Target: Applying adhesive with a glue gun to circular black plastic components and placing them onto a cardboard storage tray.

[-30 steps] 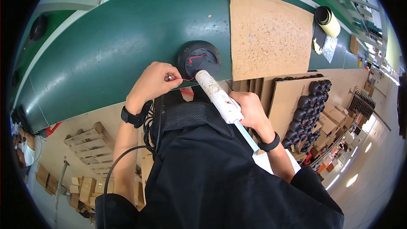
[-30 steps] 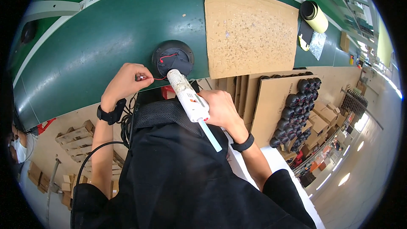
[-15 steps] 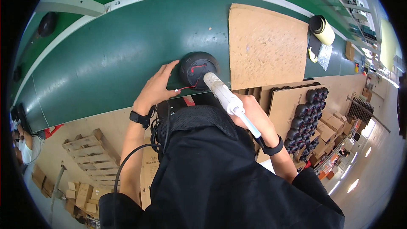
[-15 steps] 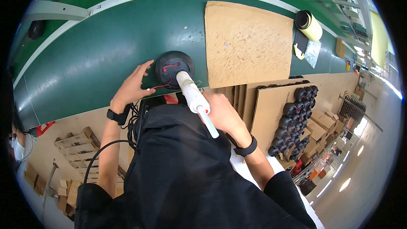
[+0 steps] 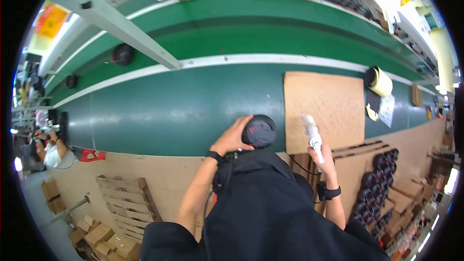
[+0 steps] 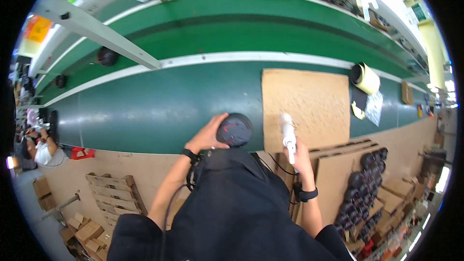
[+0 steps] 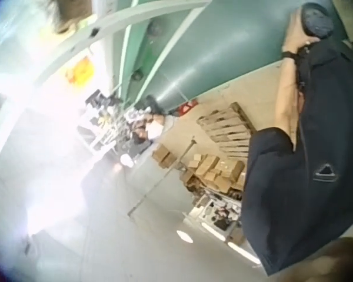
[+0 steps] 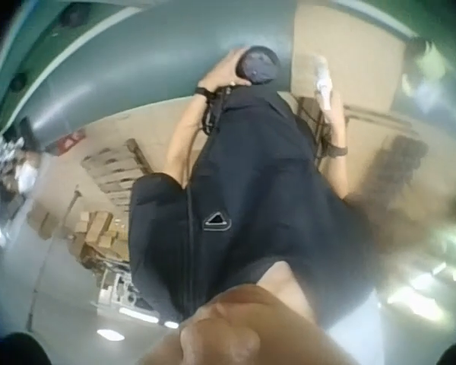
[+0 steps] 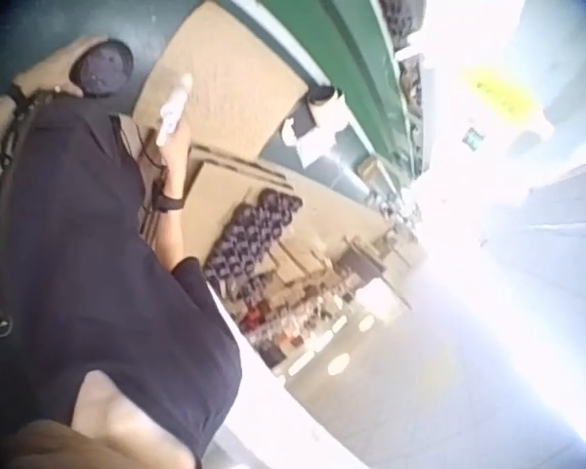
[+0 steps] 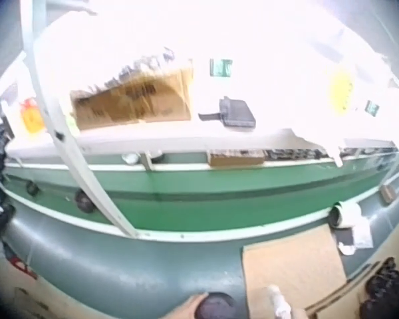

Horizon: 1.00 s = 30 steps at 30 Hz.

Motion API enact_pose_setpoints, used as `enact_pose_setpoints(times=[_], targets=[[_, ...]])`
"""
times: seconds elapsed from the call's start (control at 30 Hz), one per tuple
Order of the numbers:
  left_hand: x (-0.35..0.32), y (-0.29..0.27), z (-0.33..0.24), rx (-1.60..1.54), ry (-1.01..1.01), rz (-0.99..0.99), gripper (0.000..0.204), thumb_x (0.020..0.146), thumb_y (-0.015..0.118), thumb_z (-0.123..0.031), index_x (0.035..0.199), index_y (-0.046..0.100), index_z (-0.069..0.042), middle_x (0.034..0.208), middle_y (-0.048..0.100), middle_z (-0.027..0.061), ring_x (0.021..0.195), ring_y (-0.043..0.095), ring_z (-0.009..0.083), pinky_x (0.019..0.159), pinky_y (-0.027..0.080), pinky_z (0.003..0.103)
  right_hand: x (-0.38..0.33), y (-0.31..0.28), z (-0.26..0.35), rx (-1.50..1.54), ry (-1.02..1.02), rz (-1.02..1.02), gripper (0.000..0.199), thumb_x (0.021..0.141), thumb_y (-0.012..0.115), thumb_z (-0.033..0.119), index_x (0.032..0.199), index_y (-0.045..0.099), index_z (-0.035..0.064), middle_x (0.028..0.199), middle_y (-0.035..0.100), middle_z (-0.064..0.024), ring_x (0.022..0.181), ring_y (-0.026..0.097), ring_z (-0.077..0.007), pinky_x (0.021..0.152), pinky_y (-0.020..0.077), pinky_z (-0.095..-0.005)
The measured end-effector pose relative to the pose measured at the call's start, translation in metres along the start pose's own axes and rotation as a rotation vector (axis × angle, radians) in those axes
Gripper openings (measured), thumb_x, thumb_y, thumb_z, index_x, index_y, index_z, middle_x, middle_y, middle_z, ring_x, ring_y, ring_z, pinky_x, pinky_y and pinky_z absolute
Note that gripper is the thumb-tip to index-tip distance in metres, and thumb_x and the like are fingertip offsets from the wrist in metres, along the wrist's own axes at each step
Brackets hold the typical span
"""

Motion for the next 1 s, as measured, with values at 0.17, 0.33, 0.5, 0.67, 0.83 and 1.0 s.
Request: enact_pose_setpoints(times=[0.17,0.33,0.5,0.67,0.83,1.0], targets=[[-0.008,-0.004,-0.002,0.007,-0.152,-0.024,0.120,0.053,0.098,-0.028,0.152,0.030,-0.016,0.149,0.043,0.0164,0.134,0.047,0.0411,0.111,0.043,0.046,0.046,-0.002,-0.056,-0.094,-0.050,-0.104,0.033,0.076,0.067,0.007,0.107,0.062,-0.0034,0.093,0.067,-0.0206,0.087,0.066,-0.0321,0.078,0.0513,-0.0406],[-0.023,-0.035,0.023,0.052,-0.258,-0.226,0.124,0.053,0.098,-0.034,0.153,0.028,-0.011,0.150,0.043,0.0172,0.137,0.046,0.0383,0.112,0.042,0.047,0.050,0.003,-0.057,0.254,0.031,-0.135,0.028,0.085,0.067,0.014,0.107,0.059,-0.0024,0.069,0.059,-0.0070,0.053,0.061,-0.0162,0.046,0.0459,-0.0313],[0.024,-0.070,0.044,0.102,-0.385,-0.454,0.129,0.060,0.094,-0.044,0.156,0.017,-0.007,0.150,0.040,0.0236,0.136,0.046,0.0410,0.110,0.043,0.047,0.030,0.009,-0.033,0.324,0.154,-0.038,0.029,0.094,0.068,0.026,0.105,0.059,0.0004,0.065,0.055,-0.0028,0.041,0.053,-0.0126,0.038,0.0407,-0.0293],[0.069,-0.087,0.078,0.033,-0.361,-0.148,0.105,0.073,0.084,-0.047,0.153,0.031,-0.005,0.132,0.060,0.0259,0.120,0.060,0.0398,0.102,0.049,0.045,0.019,0.028,-0.030,0.351,0.195,-0.040,0.023,0.092,0.067,0.019,0.106,0.058,0.0022,0.067,0.053,-0.0016,0.041,0.049,-0.0102,0.038,0.0394,-0.0275],[0.021,-0.207,0.143,-0.215,-0.418,-0.229,0.023,0.086,0.073,-0.024,0.092,0.075,-0.001,0.081,0.075,0.0115,0.075,0.073,0.0187,0.071,0.059,0.034,0.005,0.041,-0.032,0.523,0.412,-0.182,0.030,0.088,0.063,0.010,0.116,0.054,0.0043,0.084,0.061,-0.0056,0.043,0.050,-0.0134,0.040,0.0422,-0.0295],[-0.067,-0.394,0.233,0.213,-0.600,-0.764,0.030,0.082,0.071,-0.026,0.109,0.071,-0.013,0.089,0.075,0.0134,0.088,0.071,0.0351,0.082,0.056,0.044,-0.001,0.073,-0.011,0.914,0.367,-0.218,0.054,0.086,0.056,0.004,0.138,0.045,0.0088,0.115,0.063,-0.0099,0.052,0.052,-0.0145,0.047,0.0446,-0.0279]])
Point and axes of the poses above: each hand's wrist, its own x-axis towards the middle knuckle, its own y-axis out of the palm, z = x × y, the point moved 5 cm from there along x, towards the middle knuckle
